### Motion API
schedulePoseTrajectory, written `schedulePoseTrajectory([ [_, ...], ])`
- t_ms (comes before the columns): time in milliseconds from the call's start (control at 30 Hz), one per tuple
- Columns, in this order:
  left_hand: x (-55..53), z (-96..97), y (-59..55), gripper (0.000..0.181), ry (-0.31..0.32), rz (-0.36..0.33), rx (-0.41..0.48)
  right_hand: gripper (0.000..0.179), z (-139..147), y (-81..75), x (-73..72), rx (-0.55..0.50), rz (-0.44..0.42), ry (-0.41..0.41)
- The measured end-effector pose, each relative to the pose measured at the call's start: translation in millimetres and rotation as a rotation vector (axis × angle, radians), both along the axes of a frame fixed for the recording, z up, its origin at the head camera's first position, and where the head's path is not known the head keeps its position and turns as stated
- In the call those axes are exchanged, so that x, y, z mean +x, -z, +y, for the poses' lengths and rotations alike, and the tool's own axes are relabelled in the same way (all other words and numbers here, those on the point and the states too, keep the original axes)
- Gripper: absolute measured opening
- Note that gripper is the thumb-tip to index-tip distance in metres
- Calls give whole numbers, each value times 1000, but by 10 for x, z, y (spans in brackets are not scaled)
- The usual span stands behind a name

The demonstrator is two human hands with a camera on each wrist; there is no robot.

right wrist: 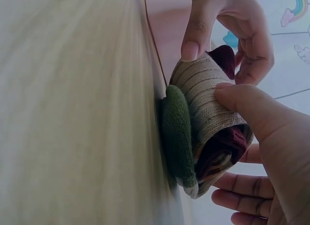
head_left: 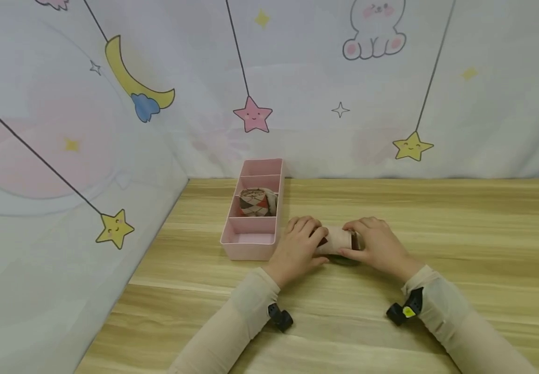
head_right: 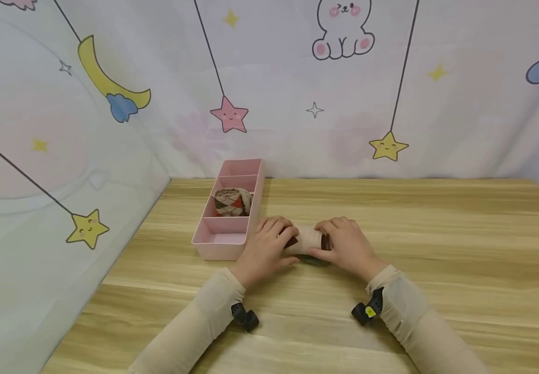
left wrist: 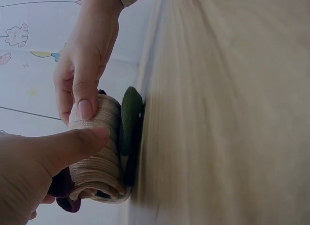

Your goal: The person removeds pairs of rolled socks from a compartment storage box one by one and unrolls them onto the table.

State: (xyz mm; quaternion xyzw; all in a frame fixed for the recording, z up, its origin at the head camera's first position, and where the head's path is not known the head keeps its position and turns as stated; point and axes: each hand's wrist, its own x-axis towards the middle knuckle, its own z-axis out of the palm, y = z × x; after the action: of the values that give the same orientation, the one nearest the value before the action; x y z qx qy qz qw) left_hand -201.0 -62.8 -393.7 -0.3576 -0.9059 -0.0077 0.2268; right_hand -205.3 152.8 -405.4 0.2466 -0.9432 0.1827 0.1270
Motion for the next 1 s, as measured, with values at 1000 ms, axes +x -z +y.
schedulePoseTrajectory([
  [1000,163,-188,-389,44,54,-47,-203,45,-278,-96,194,-44,-96,-124],
])
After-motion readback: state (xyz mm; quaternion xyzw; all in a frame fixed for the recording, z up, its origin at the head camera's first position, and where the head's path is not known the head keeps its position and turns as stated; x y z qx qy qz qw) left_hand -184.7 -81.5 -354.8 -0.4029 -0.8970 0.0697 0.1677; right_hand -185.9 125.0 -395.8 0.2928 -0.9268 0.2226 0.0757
